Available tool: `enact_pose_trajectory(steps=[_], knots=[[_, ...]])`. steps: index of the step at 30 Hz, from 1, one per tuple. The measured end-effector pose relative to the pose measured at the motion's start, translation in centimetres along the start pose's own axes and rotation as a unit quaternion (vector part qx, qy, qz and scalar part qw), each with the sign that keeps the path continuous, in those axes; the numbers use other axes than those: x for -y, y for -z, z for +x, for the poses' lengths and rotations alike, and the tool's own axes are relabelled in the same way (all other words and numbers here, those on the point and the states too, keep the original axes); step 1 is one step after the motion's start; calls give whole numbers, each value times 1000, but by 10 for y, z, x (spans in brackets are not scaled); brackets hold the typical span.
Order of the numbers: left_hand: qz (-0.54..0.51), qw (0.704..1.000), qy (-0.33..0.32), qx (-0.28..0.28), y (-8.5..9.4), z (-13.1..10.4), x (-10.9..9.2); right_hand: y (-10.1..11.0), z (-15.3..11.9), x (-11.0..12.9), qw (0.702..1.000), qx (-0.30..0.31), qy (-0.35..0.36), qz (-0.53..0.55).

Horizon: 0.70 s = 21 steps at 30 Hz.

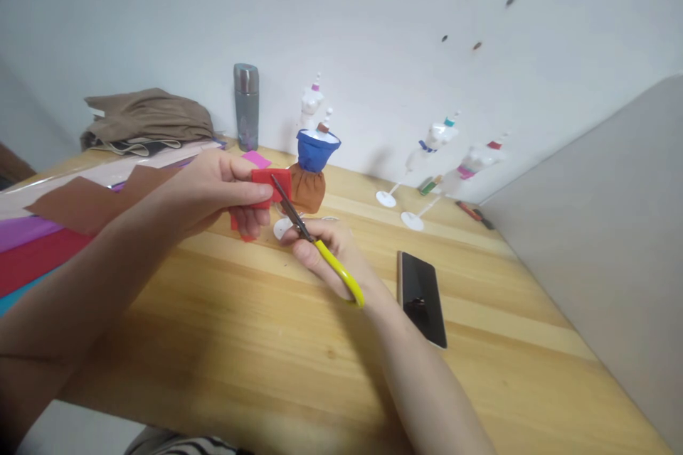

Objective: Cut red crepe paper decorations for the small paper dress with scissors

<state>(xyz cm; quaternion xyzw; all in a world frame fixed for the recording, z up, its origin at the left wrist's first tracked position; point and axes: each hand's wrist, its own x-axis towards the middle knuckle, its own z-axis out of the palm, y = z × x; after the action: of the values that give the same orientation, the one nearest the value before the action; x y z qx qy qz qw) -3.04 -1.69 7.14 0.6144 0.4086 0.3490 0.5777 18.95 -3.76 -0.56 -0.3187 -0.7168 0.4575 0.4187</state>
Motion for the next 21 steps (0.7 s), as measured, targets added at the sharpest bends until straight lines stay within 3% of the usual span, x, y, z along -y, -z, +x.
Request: enact_pose_trajectory(steps=[21], knots=[[-41, 999, -11, 10, 0, 3, 5, 5, 1, -20, 1000, 8, 27, 9]])
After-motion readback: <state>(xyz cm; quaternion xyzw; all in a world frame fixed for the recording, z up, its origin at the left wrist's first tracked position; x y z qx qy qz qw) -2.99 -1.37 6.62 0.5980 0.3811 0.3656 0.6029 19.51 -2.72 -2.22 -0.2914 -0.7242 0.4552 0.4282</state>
